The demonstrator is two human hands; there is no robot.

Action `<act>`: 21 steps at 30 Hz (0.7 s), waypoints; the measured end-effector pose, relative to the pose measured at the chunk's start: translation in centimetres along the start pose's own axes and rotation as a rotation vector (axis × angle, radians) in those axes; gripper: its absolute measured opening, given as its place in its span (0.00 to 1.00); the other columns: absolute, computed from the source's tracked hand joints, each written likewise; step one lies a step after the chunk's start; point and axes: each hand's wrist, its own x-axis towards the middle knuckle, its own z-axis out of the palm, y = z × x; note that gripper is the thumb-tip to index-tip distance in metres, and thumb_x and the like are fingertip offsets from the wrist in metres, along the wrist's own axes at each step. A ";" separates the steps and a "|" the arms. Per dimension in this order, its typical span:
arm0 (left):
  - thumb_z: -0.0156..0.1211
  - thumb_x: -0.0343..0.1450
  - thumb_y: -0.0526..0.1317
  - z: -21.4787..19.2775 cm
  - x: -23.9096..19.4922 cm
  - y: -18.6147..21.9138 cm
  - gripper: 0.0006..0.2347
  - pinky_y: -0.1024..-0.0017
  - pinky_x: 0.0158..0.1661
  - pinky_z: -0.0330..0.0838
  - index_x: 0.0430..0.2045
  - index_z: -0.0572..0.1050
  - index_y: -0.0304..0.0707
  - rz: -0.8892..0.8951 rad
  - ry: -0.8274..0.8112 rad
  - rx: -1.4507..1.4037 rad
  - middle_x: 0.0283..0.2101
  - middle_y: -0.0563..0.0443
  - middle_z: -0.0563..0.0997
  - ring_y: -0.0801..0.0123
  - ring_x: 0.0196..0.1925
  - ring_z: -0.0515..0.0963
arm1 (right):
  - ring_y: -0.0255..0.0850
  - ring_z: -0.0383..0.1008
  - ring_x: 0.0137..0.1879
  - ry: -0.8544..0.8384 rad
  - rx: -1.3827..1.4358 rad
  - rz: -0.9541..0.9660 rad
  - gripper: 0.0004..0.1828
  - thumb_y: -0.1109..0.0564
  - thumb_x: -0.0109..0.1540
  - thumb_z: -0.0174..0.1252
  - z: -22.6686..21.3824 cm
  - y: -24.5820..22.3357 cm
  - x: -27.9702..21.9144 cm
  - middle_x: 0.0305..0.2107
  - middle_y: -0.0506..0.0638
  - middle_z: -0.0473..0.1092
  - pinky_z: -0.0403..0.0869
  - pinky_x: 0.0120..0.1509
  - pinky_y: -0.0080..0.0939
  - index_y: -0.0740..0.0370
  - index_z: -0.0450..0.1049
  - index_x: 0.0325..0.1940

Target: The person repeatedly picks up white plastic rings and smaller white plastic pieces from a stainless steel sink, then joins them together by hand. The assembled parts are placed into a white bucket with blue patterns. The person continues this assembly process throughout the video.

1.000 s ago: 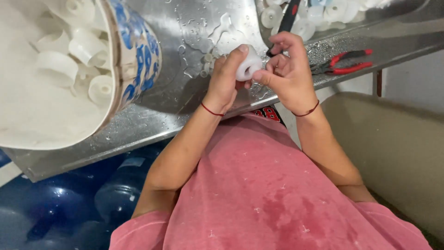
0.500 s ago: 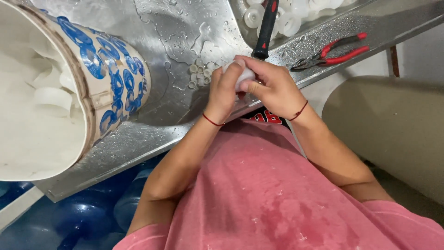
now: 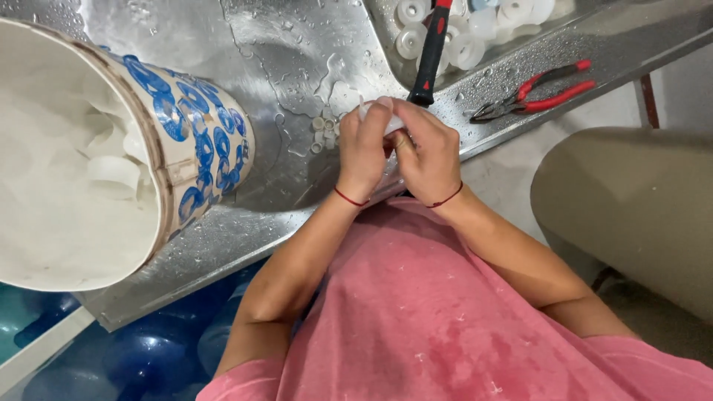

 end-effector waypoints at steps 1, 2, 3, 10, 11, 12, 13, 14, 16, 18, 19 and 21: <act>0.53 0.69 0.47 -0.1 0.5 -0.2 0.14 0.72 0.27 0.65 0.15 0.73 0.38 0.069 -0.043 0.031 0.18 0.54 0.69 0.71 0.25 0.67 | 0.59 0.75 0.56 0.011 0.030 -0.006 0.23 0.75 0.58 0.54 -0.1 0.5 0.2 0.48 0.61 0.76 0.73 0.60 0.58 0.64 0.76 0.56; 0.53 0.69 0.47 0.3 0.5 1.0 0.14 0.72 0.27 0.65 0.15 0.73 0.38 0.083 -0.050 0.029 0.18 0.54 0.69 0.71 0.25 0.67 | 0.59 0.75 0.56 0.022 0.024 -0.017 0.23 0.75 0.58 0.54 -1.0 1.4 0.2 0.48 0.61 0.76 0.73 0.60 0.58 0.64 0.76 0.56; 0.60 0.66 0.46 0.8 0.4 2.3 0.11 0.64 0.31 0.68 0.22 0.73 0.37 0.315 -0.092 0.218 0.22 0.47 0.72 0.59 0.28 0.72 | 0.59 0.70 0.62 -0.007 0.145 -0.015 0.23 0.75 0.60 0.56 -1.9 2.3 0.1 0.53 0.63 0.72 0.70 0.65 0.59 0.66 0.74 0.58; 0.69 0.67 0.50 2.8 -1.4 6.3 0.20 0.58 0.47 0.73 0.40 0.66 0.40 1.134 -0.066 0.532 0.50 0.42 0.76 0.53 0.46 0.76 | 0.50 0.60 0.71 -0.003 0.454 0.142 0.27 0.70 0.67 0.52 -7.9 6.7 -2.7 0.64 0.61 0.62 0.64 0.73 0.55 0.70 0.58 0.70; 0.69 0.67 0.50 2.7 -1.6 6.3 0.20 0.58 0.47 0.73 0.40 0.66 0.40 1.133 -0.067 0.531 0.50 0.42 0.76 0.53 0.46 0.76 | 0.50 0.60 0.71 -0.004 0.454 0.144 0.27 0.70 0.67 0.52 -8.3 6.5 -3.3 0.64 0.61 0.62 0.64 0.73 0.55 0.70 0.58 0.70; 0.67 0.68 0.50 2.6 -1.7 6.4 0.19 0.58 0.48 0.73 0.41 0.64 0.41 1.141 -0.068 0.500 0.52 0.41 0.76 0.52 0.46 0.76 | 0.47 0.65 0.66 -0.004 0.426 0.204 0.23 0.67 0.67 0.52 -8.6 6.4 -3.8 0.59 0.62 0.66 0.68 0.68 0.53 0.70 0.62 0.68; 0.66 0.69 0.50 2.5 -1.8 6.5 0.19 0.58 0.48 0.72 0.41 0.62 0.42 1.148 -0.069 0.470 0.55 0.39 0.75 0.50 0.46 0.76 | 0.44 0.70 0.60 -0.005 0.397 0.264 0.20 0.65 0.68 0.52 -9.0 6.3 -4.3 0.54 0.62 0.71 0.72 0.64 0.51 0.70 0.66 0.65; 0.66 0.69 0.50 2.2 -2.0 6.9 0.19 0.58 0.48 0.72 0.41 0.62 0.42 1.148 -0.071 0.474 0.55 0.39 0.75 0.50 0.46 0.76 | 0.44 0.70 0.60 -0.004 0.401 0.263 0.20 0.65 0.68 0.52 -8.6 6.4 -4.4 0.54 0.62 0.71 0.72 0.64 0.51 0.70 0.66 0.65; 0.66 0.70 0.51 2.0 -2.3 7.6 0.20 0.59 0.48 0.72 0.41 0.61 0.44 1.154 -0.065 0.485 0.55 0.41 0.76 0.53 0.46 0.77 | 0.43 0.72 0.55 -0.006 0.340 0.259 0.17 0.64 0.67 0.55 -8.0 6.8 -4.6 0.49 0.61 0.73 0.74 0.60 0.53 0.69 0.70 0.61; 0.66 0.69 0.51 1.7 -2.6 8.3 0.20 0.59 0.48 0.72 0.41 0.61 0.44 1.158 -0.052 0.492 0.55 0.41 0.76 0.53 0.46 0.77 | 0.42 0.72 0.54 -0.018 0.367 0.265 0.17 0.64 0.67 0.55 -7.0 6.3 -4.6 0.48 0.61 0.74 0.74 0.59 0.53 0.68 0.71 0.60; 0.67 0.69 0.51 1.4 -2.9 8.7 0.20 0.59 0.48 0.73 0.40 0.61 0.43 1.161 -0.042 0.498 0.55 0.41 0.76 0.53 0.45 0.77 | 0.42 0.72 0.53 -0.029 0.394 0.273 0.16 0.64 0.67 0.54 -6.5 6.0 -4.5 0.47 0.62 0.74 0.74 0.59 0.53 0.68 0.72 0.59; 0.65 0.69 0.52 1.1 -4.1 9.9 0.21 0.60 0.48 0.73 0.39 0.59 0.43 1.179 0.047 0.504 0.53 0.41 0.78 0.54 0.44 0.78 | 0.42 0.72 0.52 -0.065 0.386 0.277 0.16 0.65 0.67 0.55 -7.3 5.6 -4.4 0.46 0.61 0.74 0.74 0.59 0.53 0.68 0.72 0.59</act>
